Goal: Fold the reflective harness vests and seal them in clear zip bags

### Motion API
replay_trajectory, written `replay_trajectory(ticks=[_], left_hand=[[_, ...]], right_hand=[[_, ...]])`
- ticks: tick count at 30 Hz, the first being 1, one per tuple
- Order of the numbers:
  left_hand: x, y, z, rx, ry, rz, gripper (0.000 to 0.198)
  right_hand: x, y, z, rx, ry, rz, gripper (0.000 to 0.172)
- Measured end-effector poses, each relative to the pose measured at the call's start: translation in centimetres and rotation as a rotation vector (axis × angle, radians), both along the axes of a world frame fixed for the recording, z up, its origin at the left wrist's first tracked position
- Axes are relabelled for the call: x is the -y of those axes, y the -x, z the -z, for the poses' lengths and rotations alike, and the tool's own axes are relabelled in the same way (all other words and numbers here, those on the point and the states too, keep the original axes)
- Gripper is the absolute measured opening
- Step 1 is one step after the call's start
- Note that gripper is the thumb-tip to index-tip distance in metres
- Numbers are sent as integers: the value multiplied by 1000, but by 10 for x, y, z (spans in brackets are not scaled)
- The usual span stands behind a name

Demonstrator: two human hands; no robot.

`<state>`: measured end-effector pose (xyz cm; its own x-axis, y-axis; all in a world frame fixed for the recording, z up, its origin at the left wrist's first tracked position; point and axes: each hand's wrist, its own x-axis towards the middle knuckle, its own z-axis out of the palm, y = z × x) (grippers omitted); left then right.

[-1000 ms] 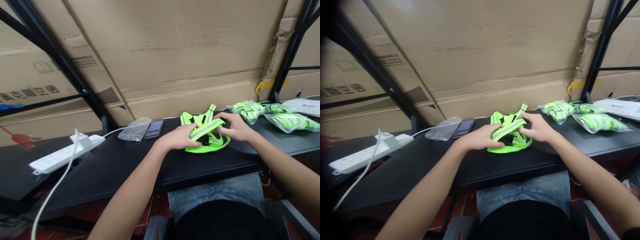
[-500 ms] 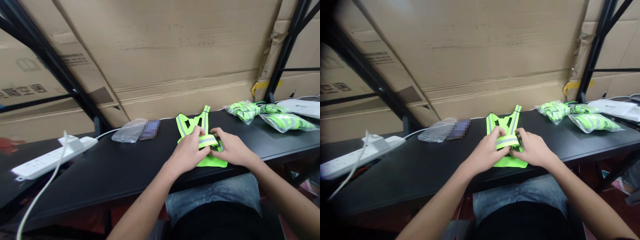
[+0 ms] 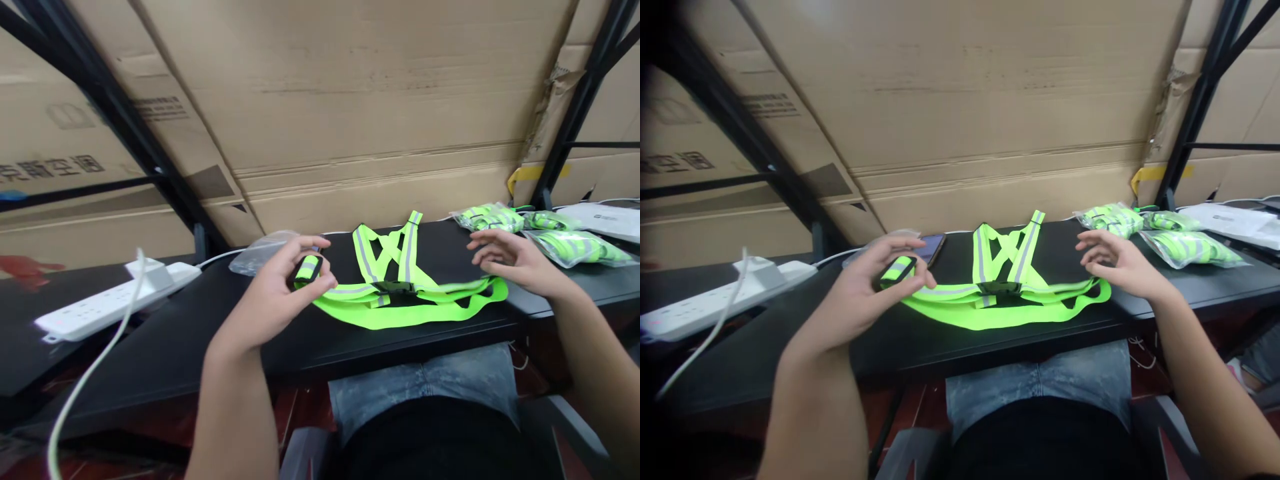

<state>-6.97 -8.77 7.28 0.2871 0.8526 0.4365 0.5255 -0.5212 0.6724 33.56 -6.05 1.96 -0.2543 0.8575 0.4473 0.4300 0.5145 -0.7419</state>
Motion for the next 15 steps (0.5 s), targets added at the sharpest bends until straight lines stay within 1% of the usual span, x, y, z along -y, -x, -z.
replay_trajectory(ticks=[2,4,5,6,8,9,10,12,14,15], left_hand=[[2,9,-1,-117,83,35,40],[2,12,-1,-176,137,34,35],[1,12,0,-167,120,7,30],[0,10,0,-136,67,-34,26],[-1,2,-1,-82,-70,-115,27],[-1,-3,0,-96,-104,-122,29],[0,-9,1,-140,-102,-95,30],[0,-21,7,-281,-19,29,30],[0,-31,21,-396,64,154,36],[0,-35,29,-421,81,191,39]], right_hand=[[6,-7,-6,90,-25,69,47],[15,-2,-13,185,-42,104,42],[20,5,-16,222,-46,92,40],[24,14,-18,258,-52,59,38],[33,36,-21,352,-87,-37,37],[36,47,-20,404,-101,-102,38],[38,57,-19,461,-97,-157,42],[38,72,-14,561,-69,-216,46],[35,76,-8,614,-23,-241,44],[33,74,-6,622,-3,-246,40]])
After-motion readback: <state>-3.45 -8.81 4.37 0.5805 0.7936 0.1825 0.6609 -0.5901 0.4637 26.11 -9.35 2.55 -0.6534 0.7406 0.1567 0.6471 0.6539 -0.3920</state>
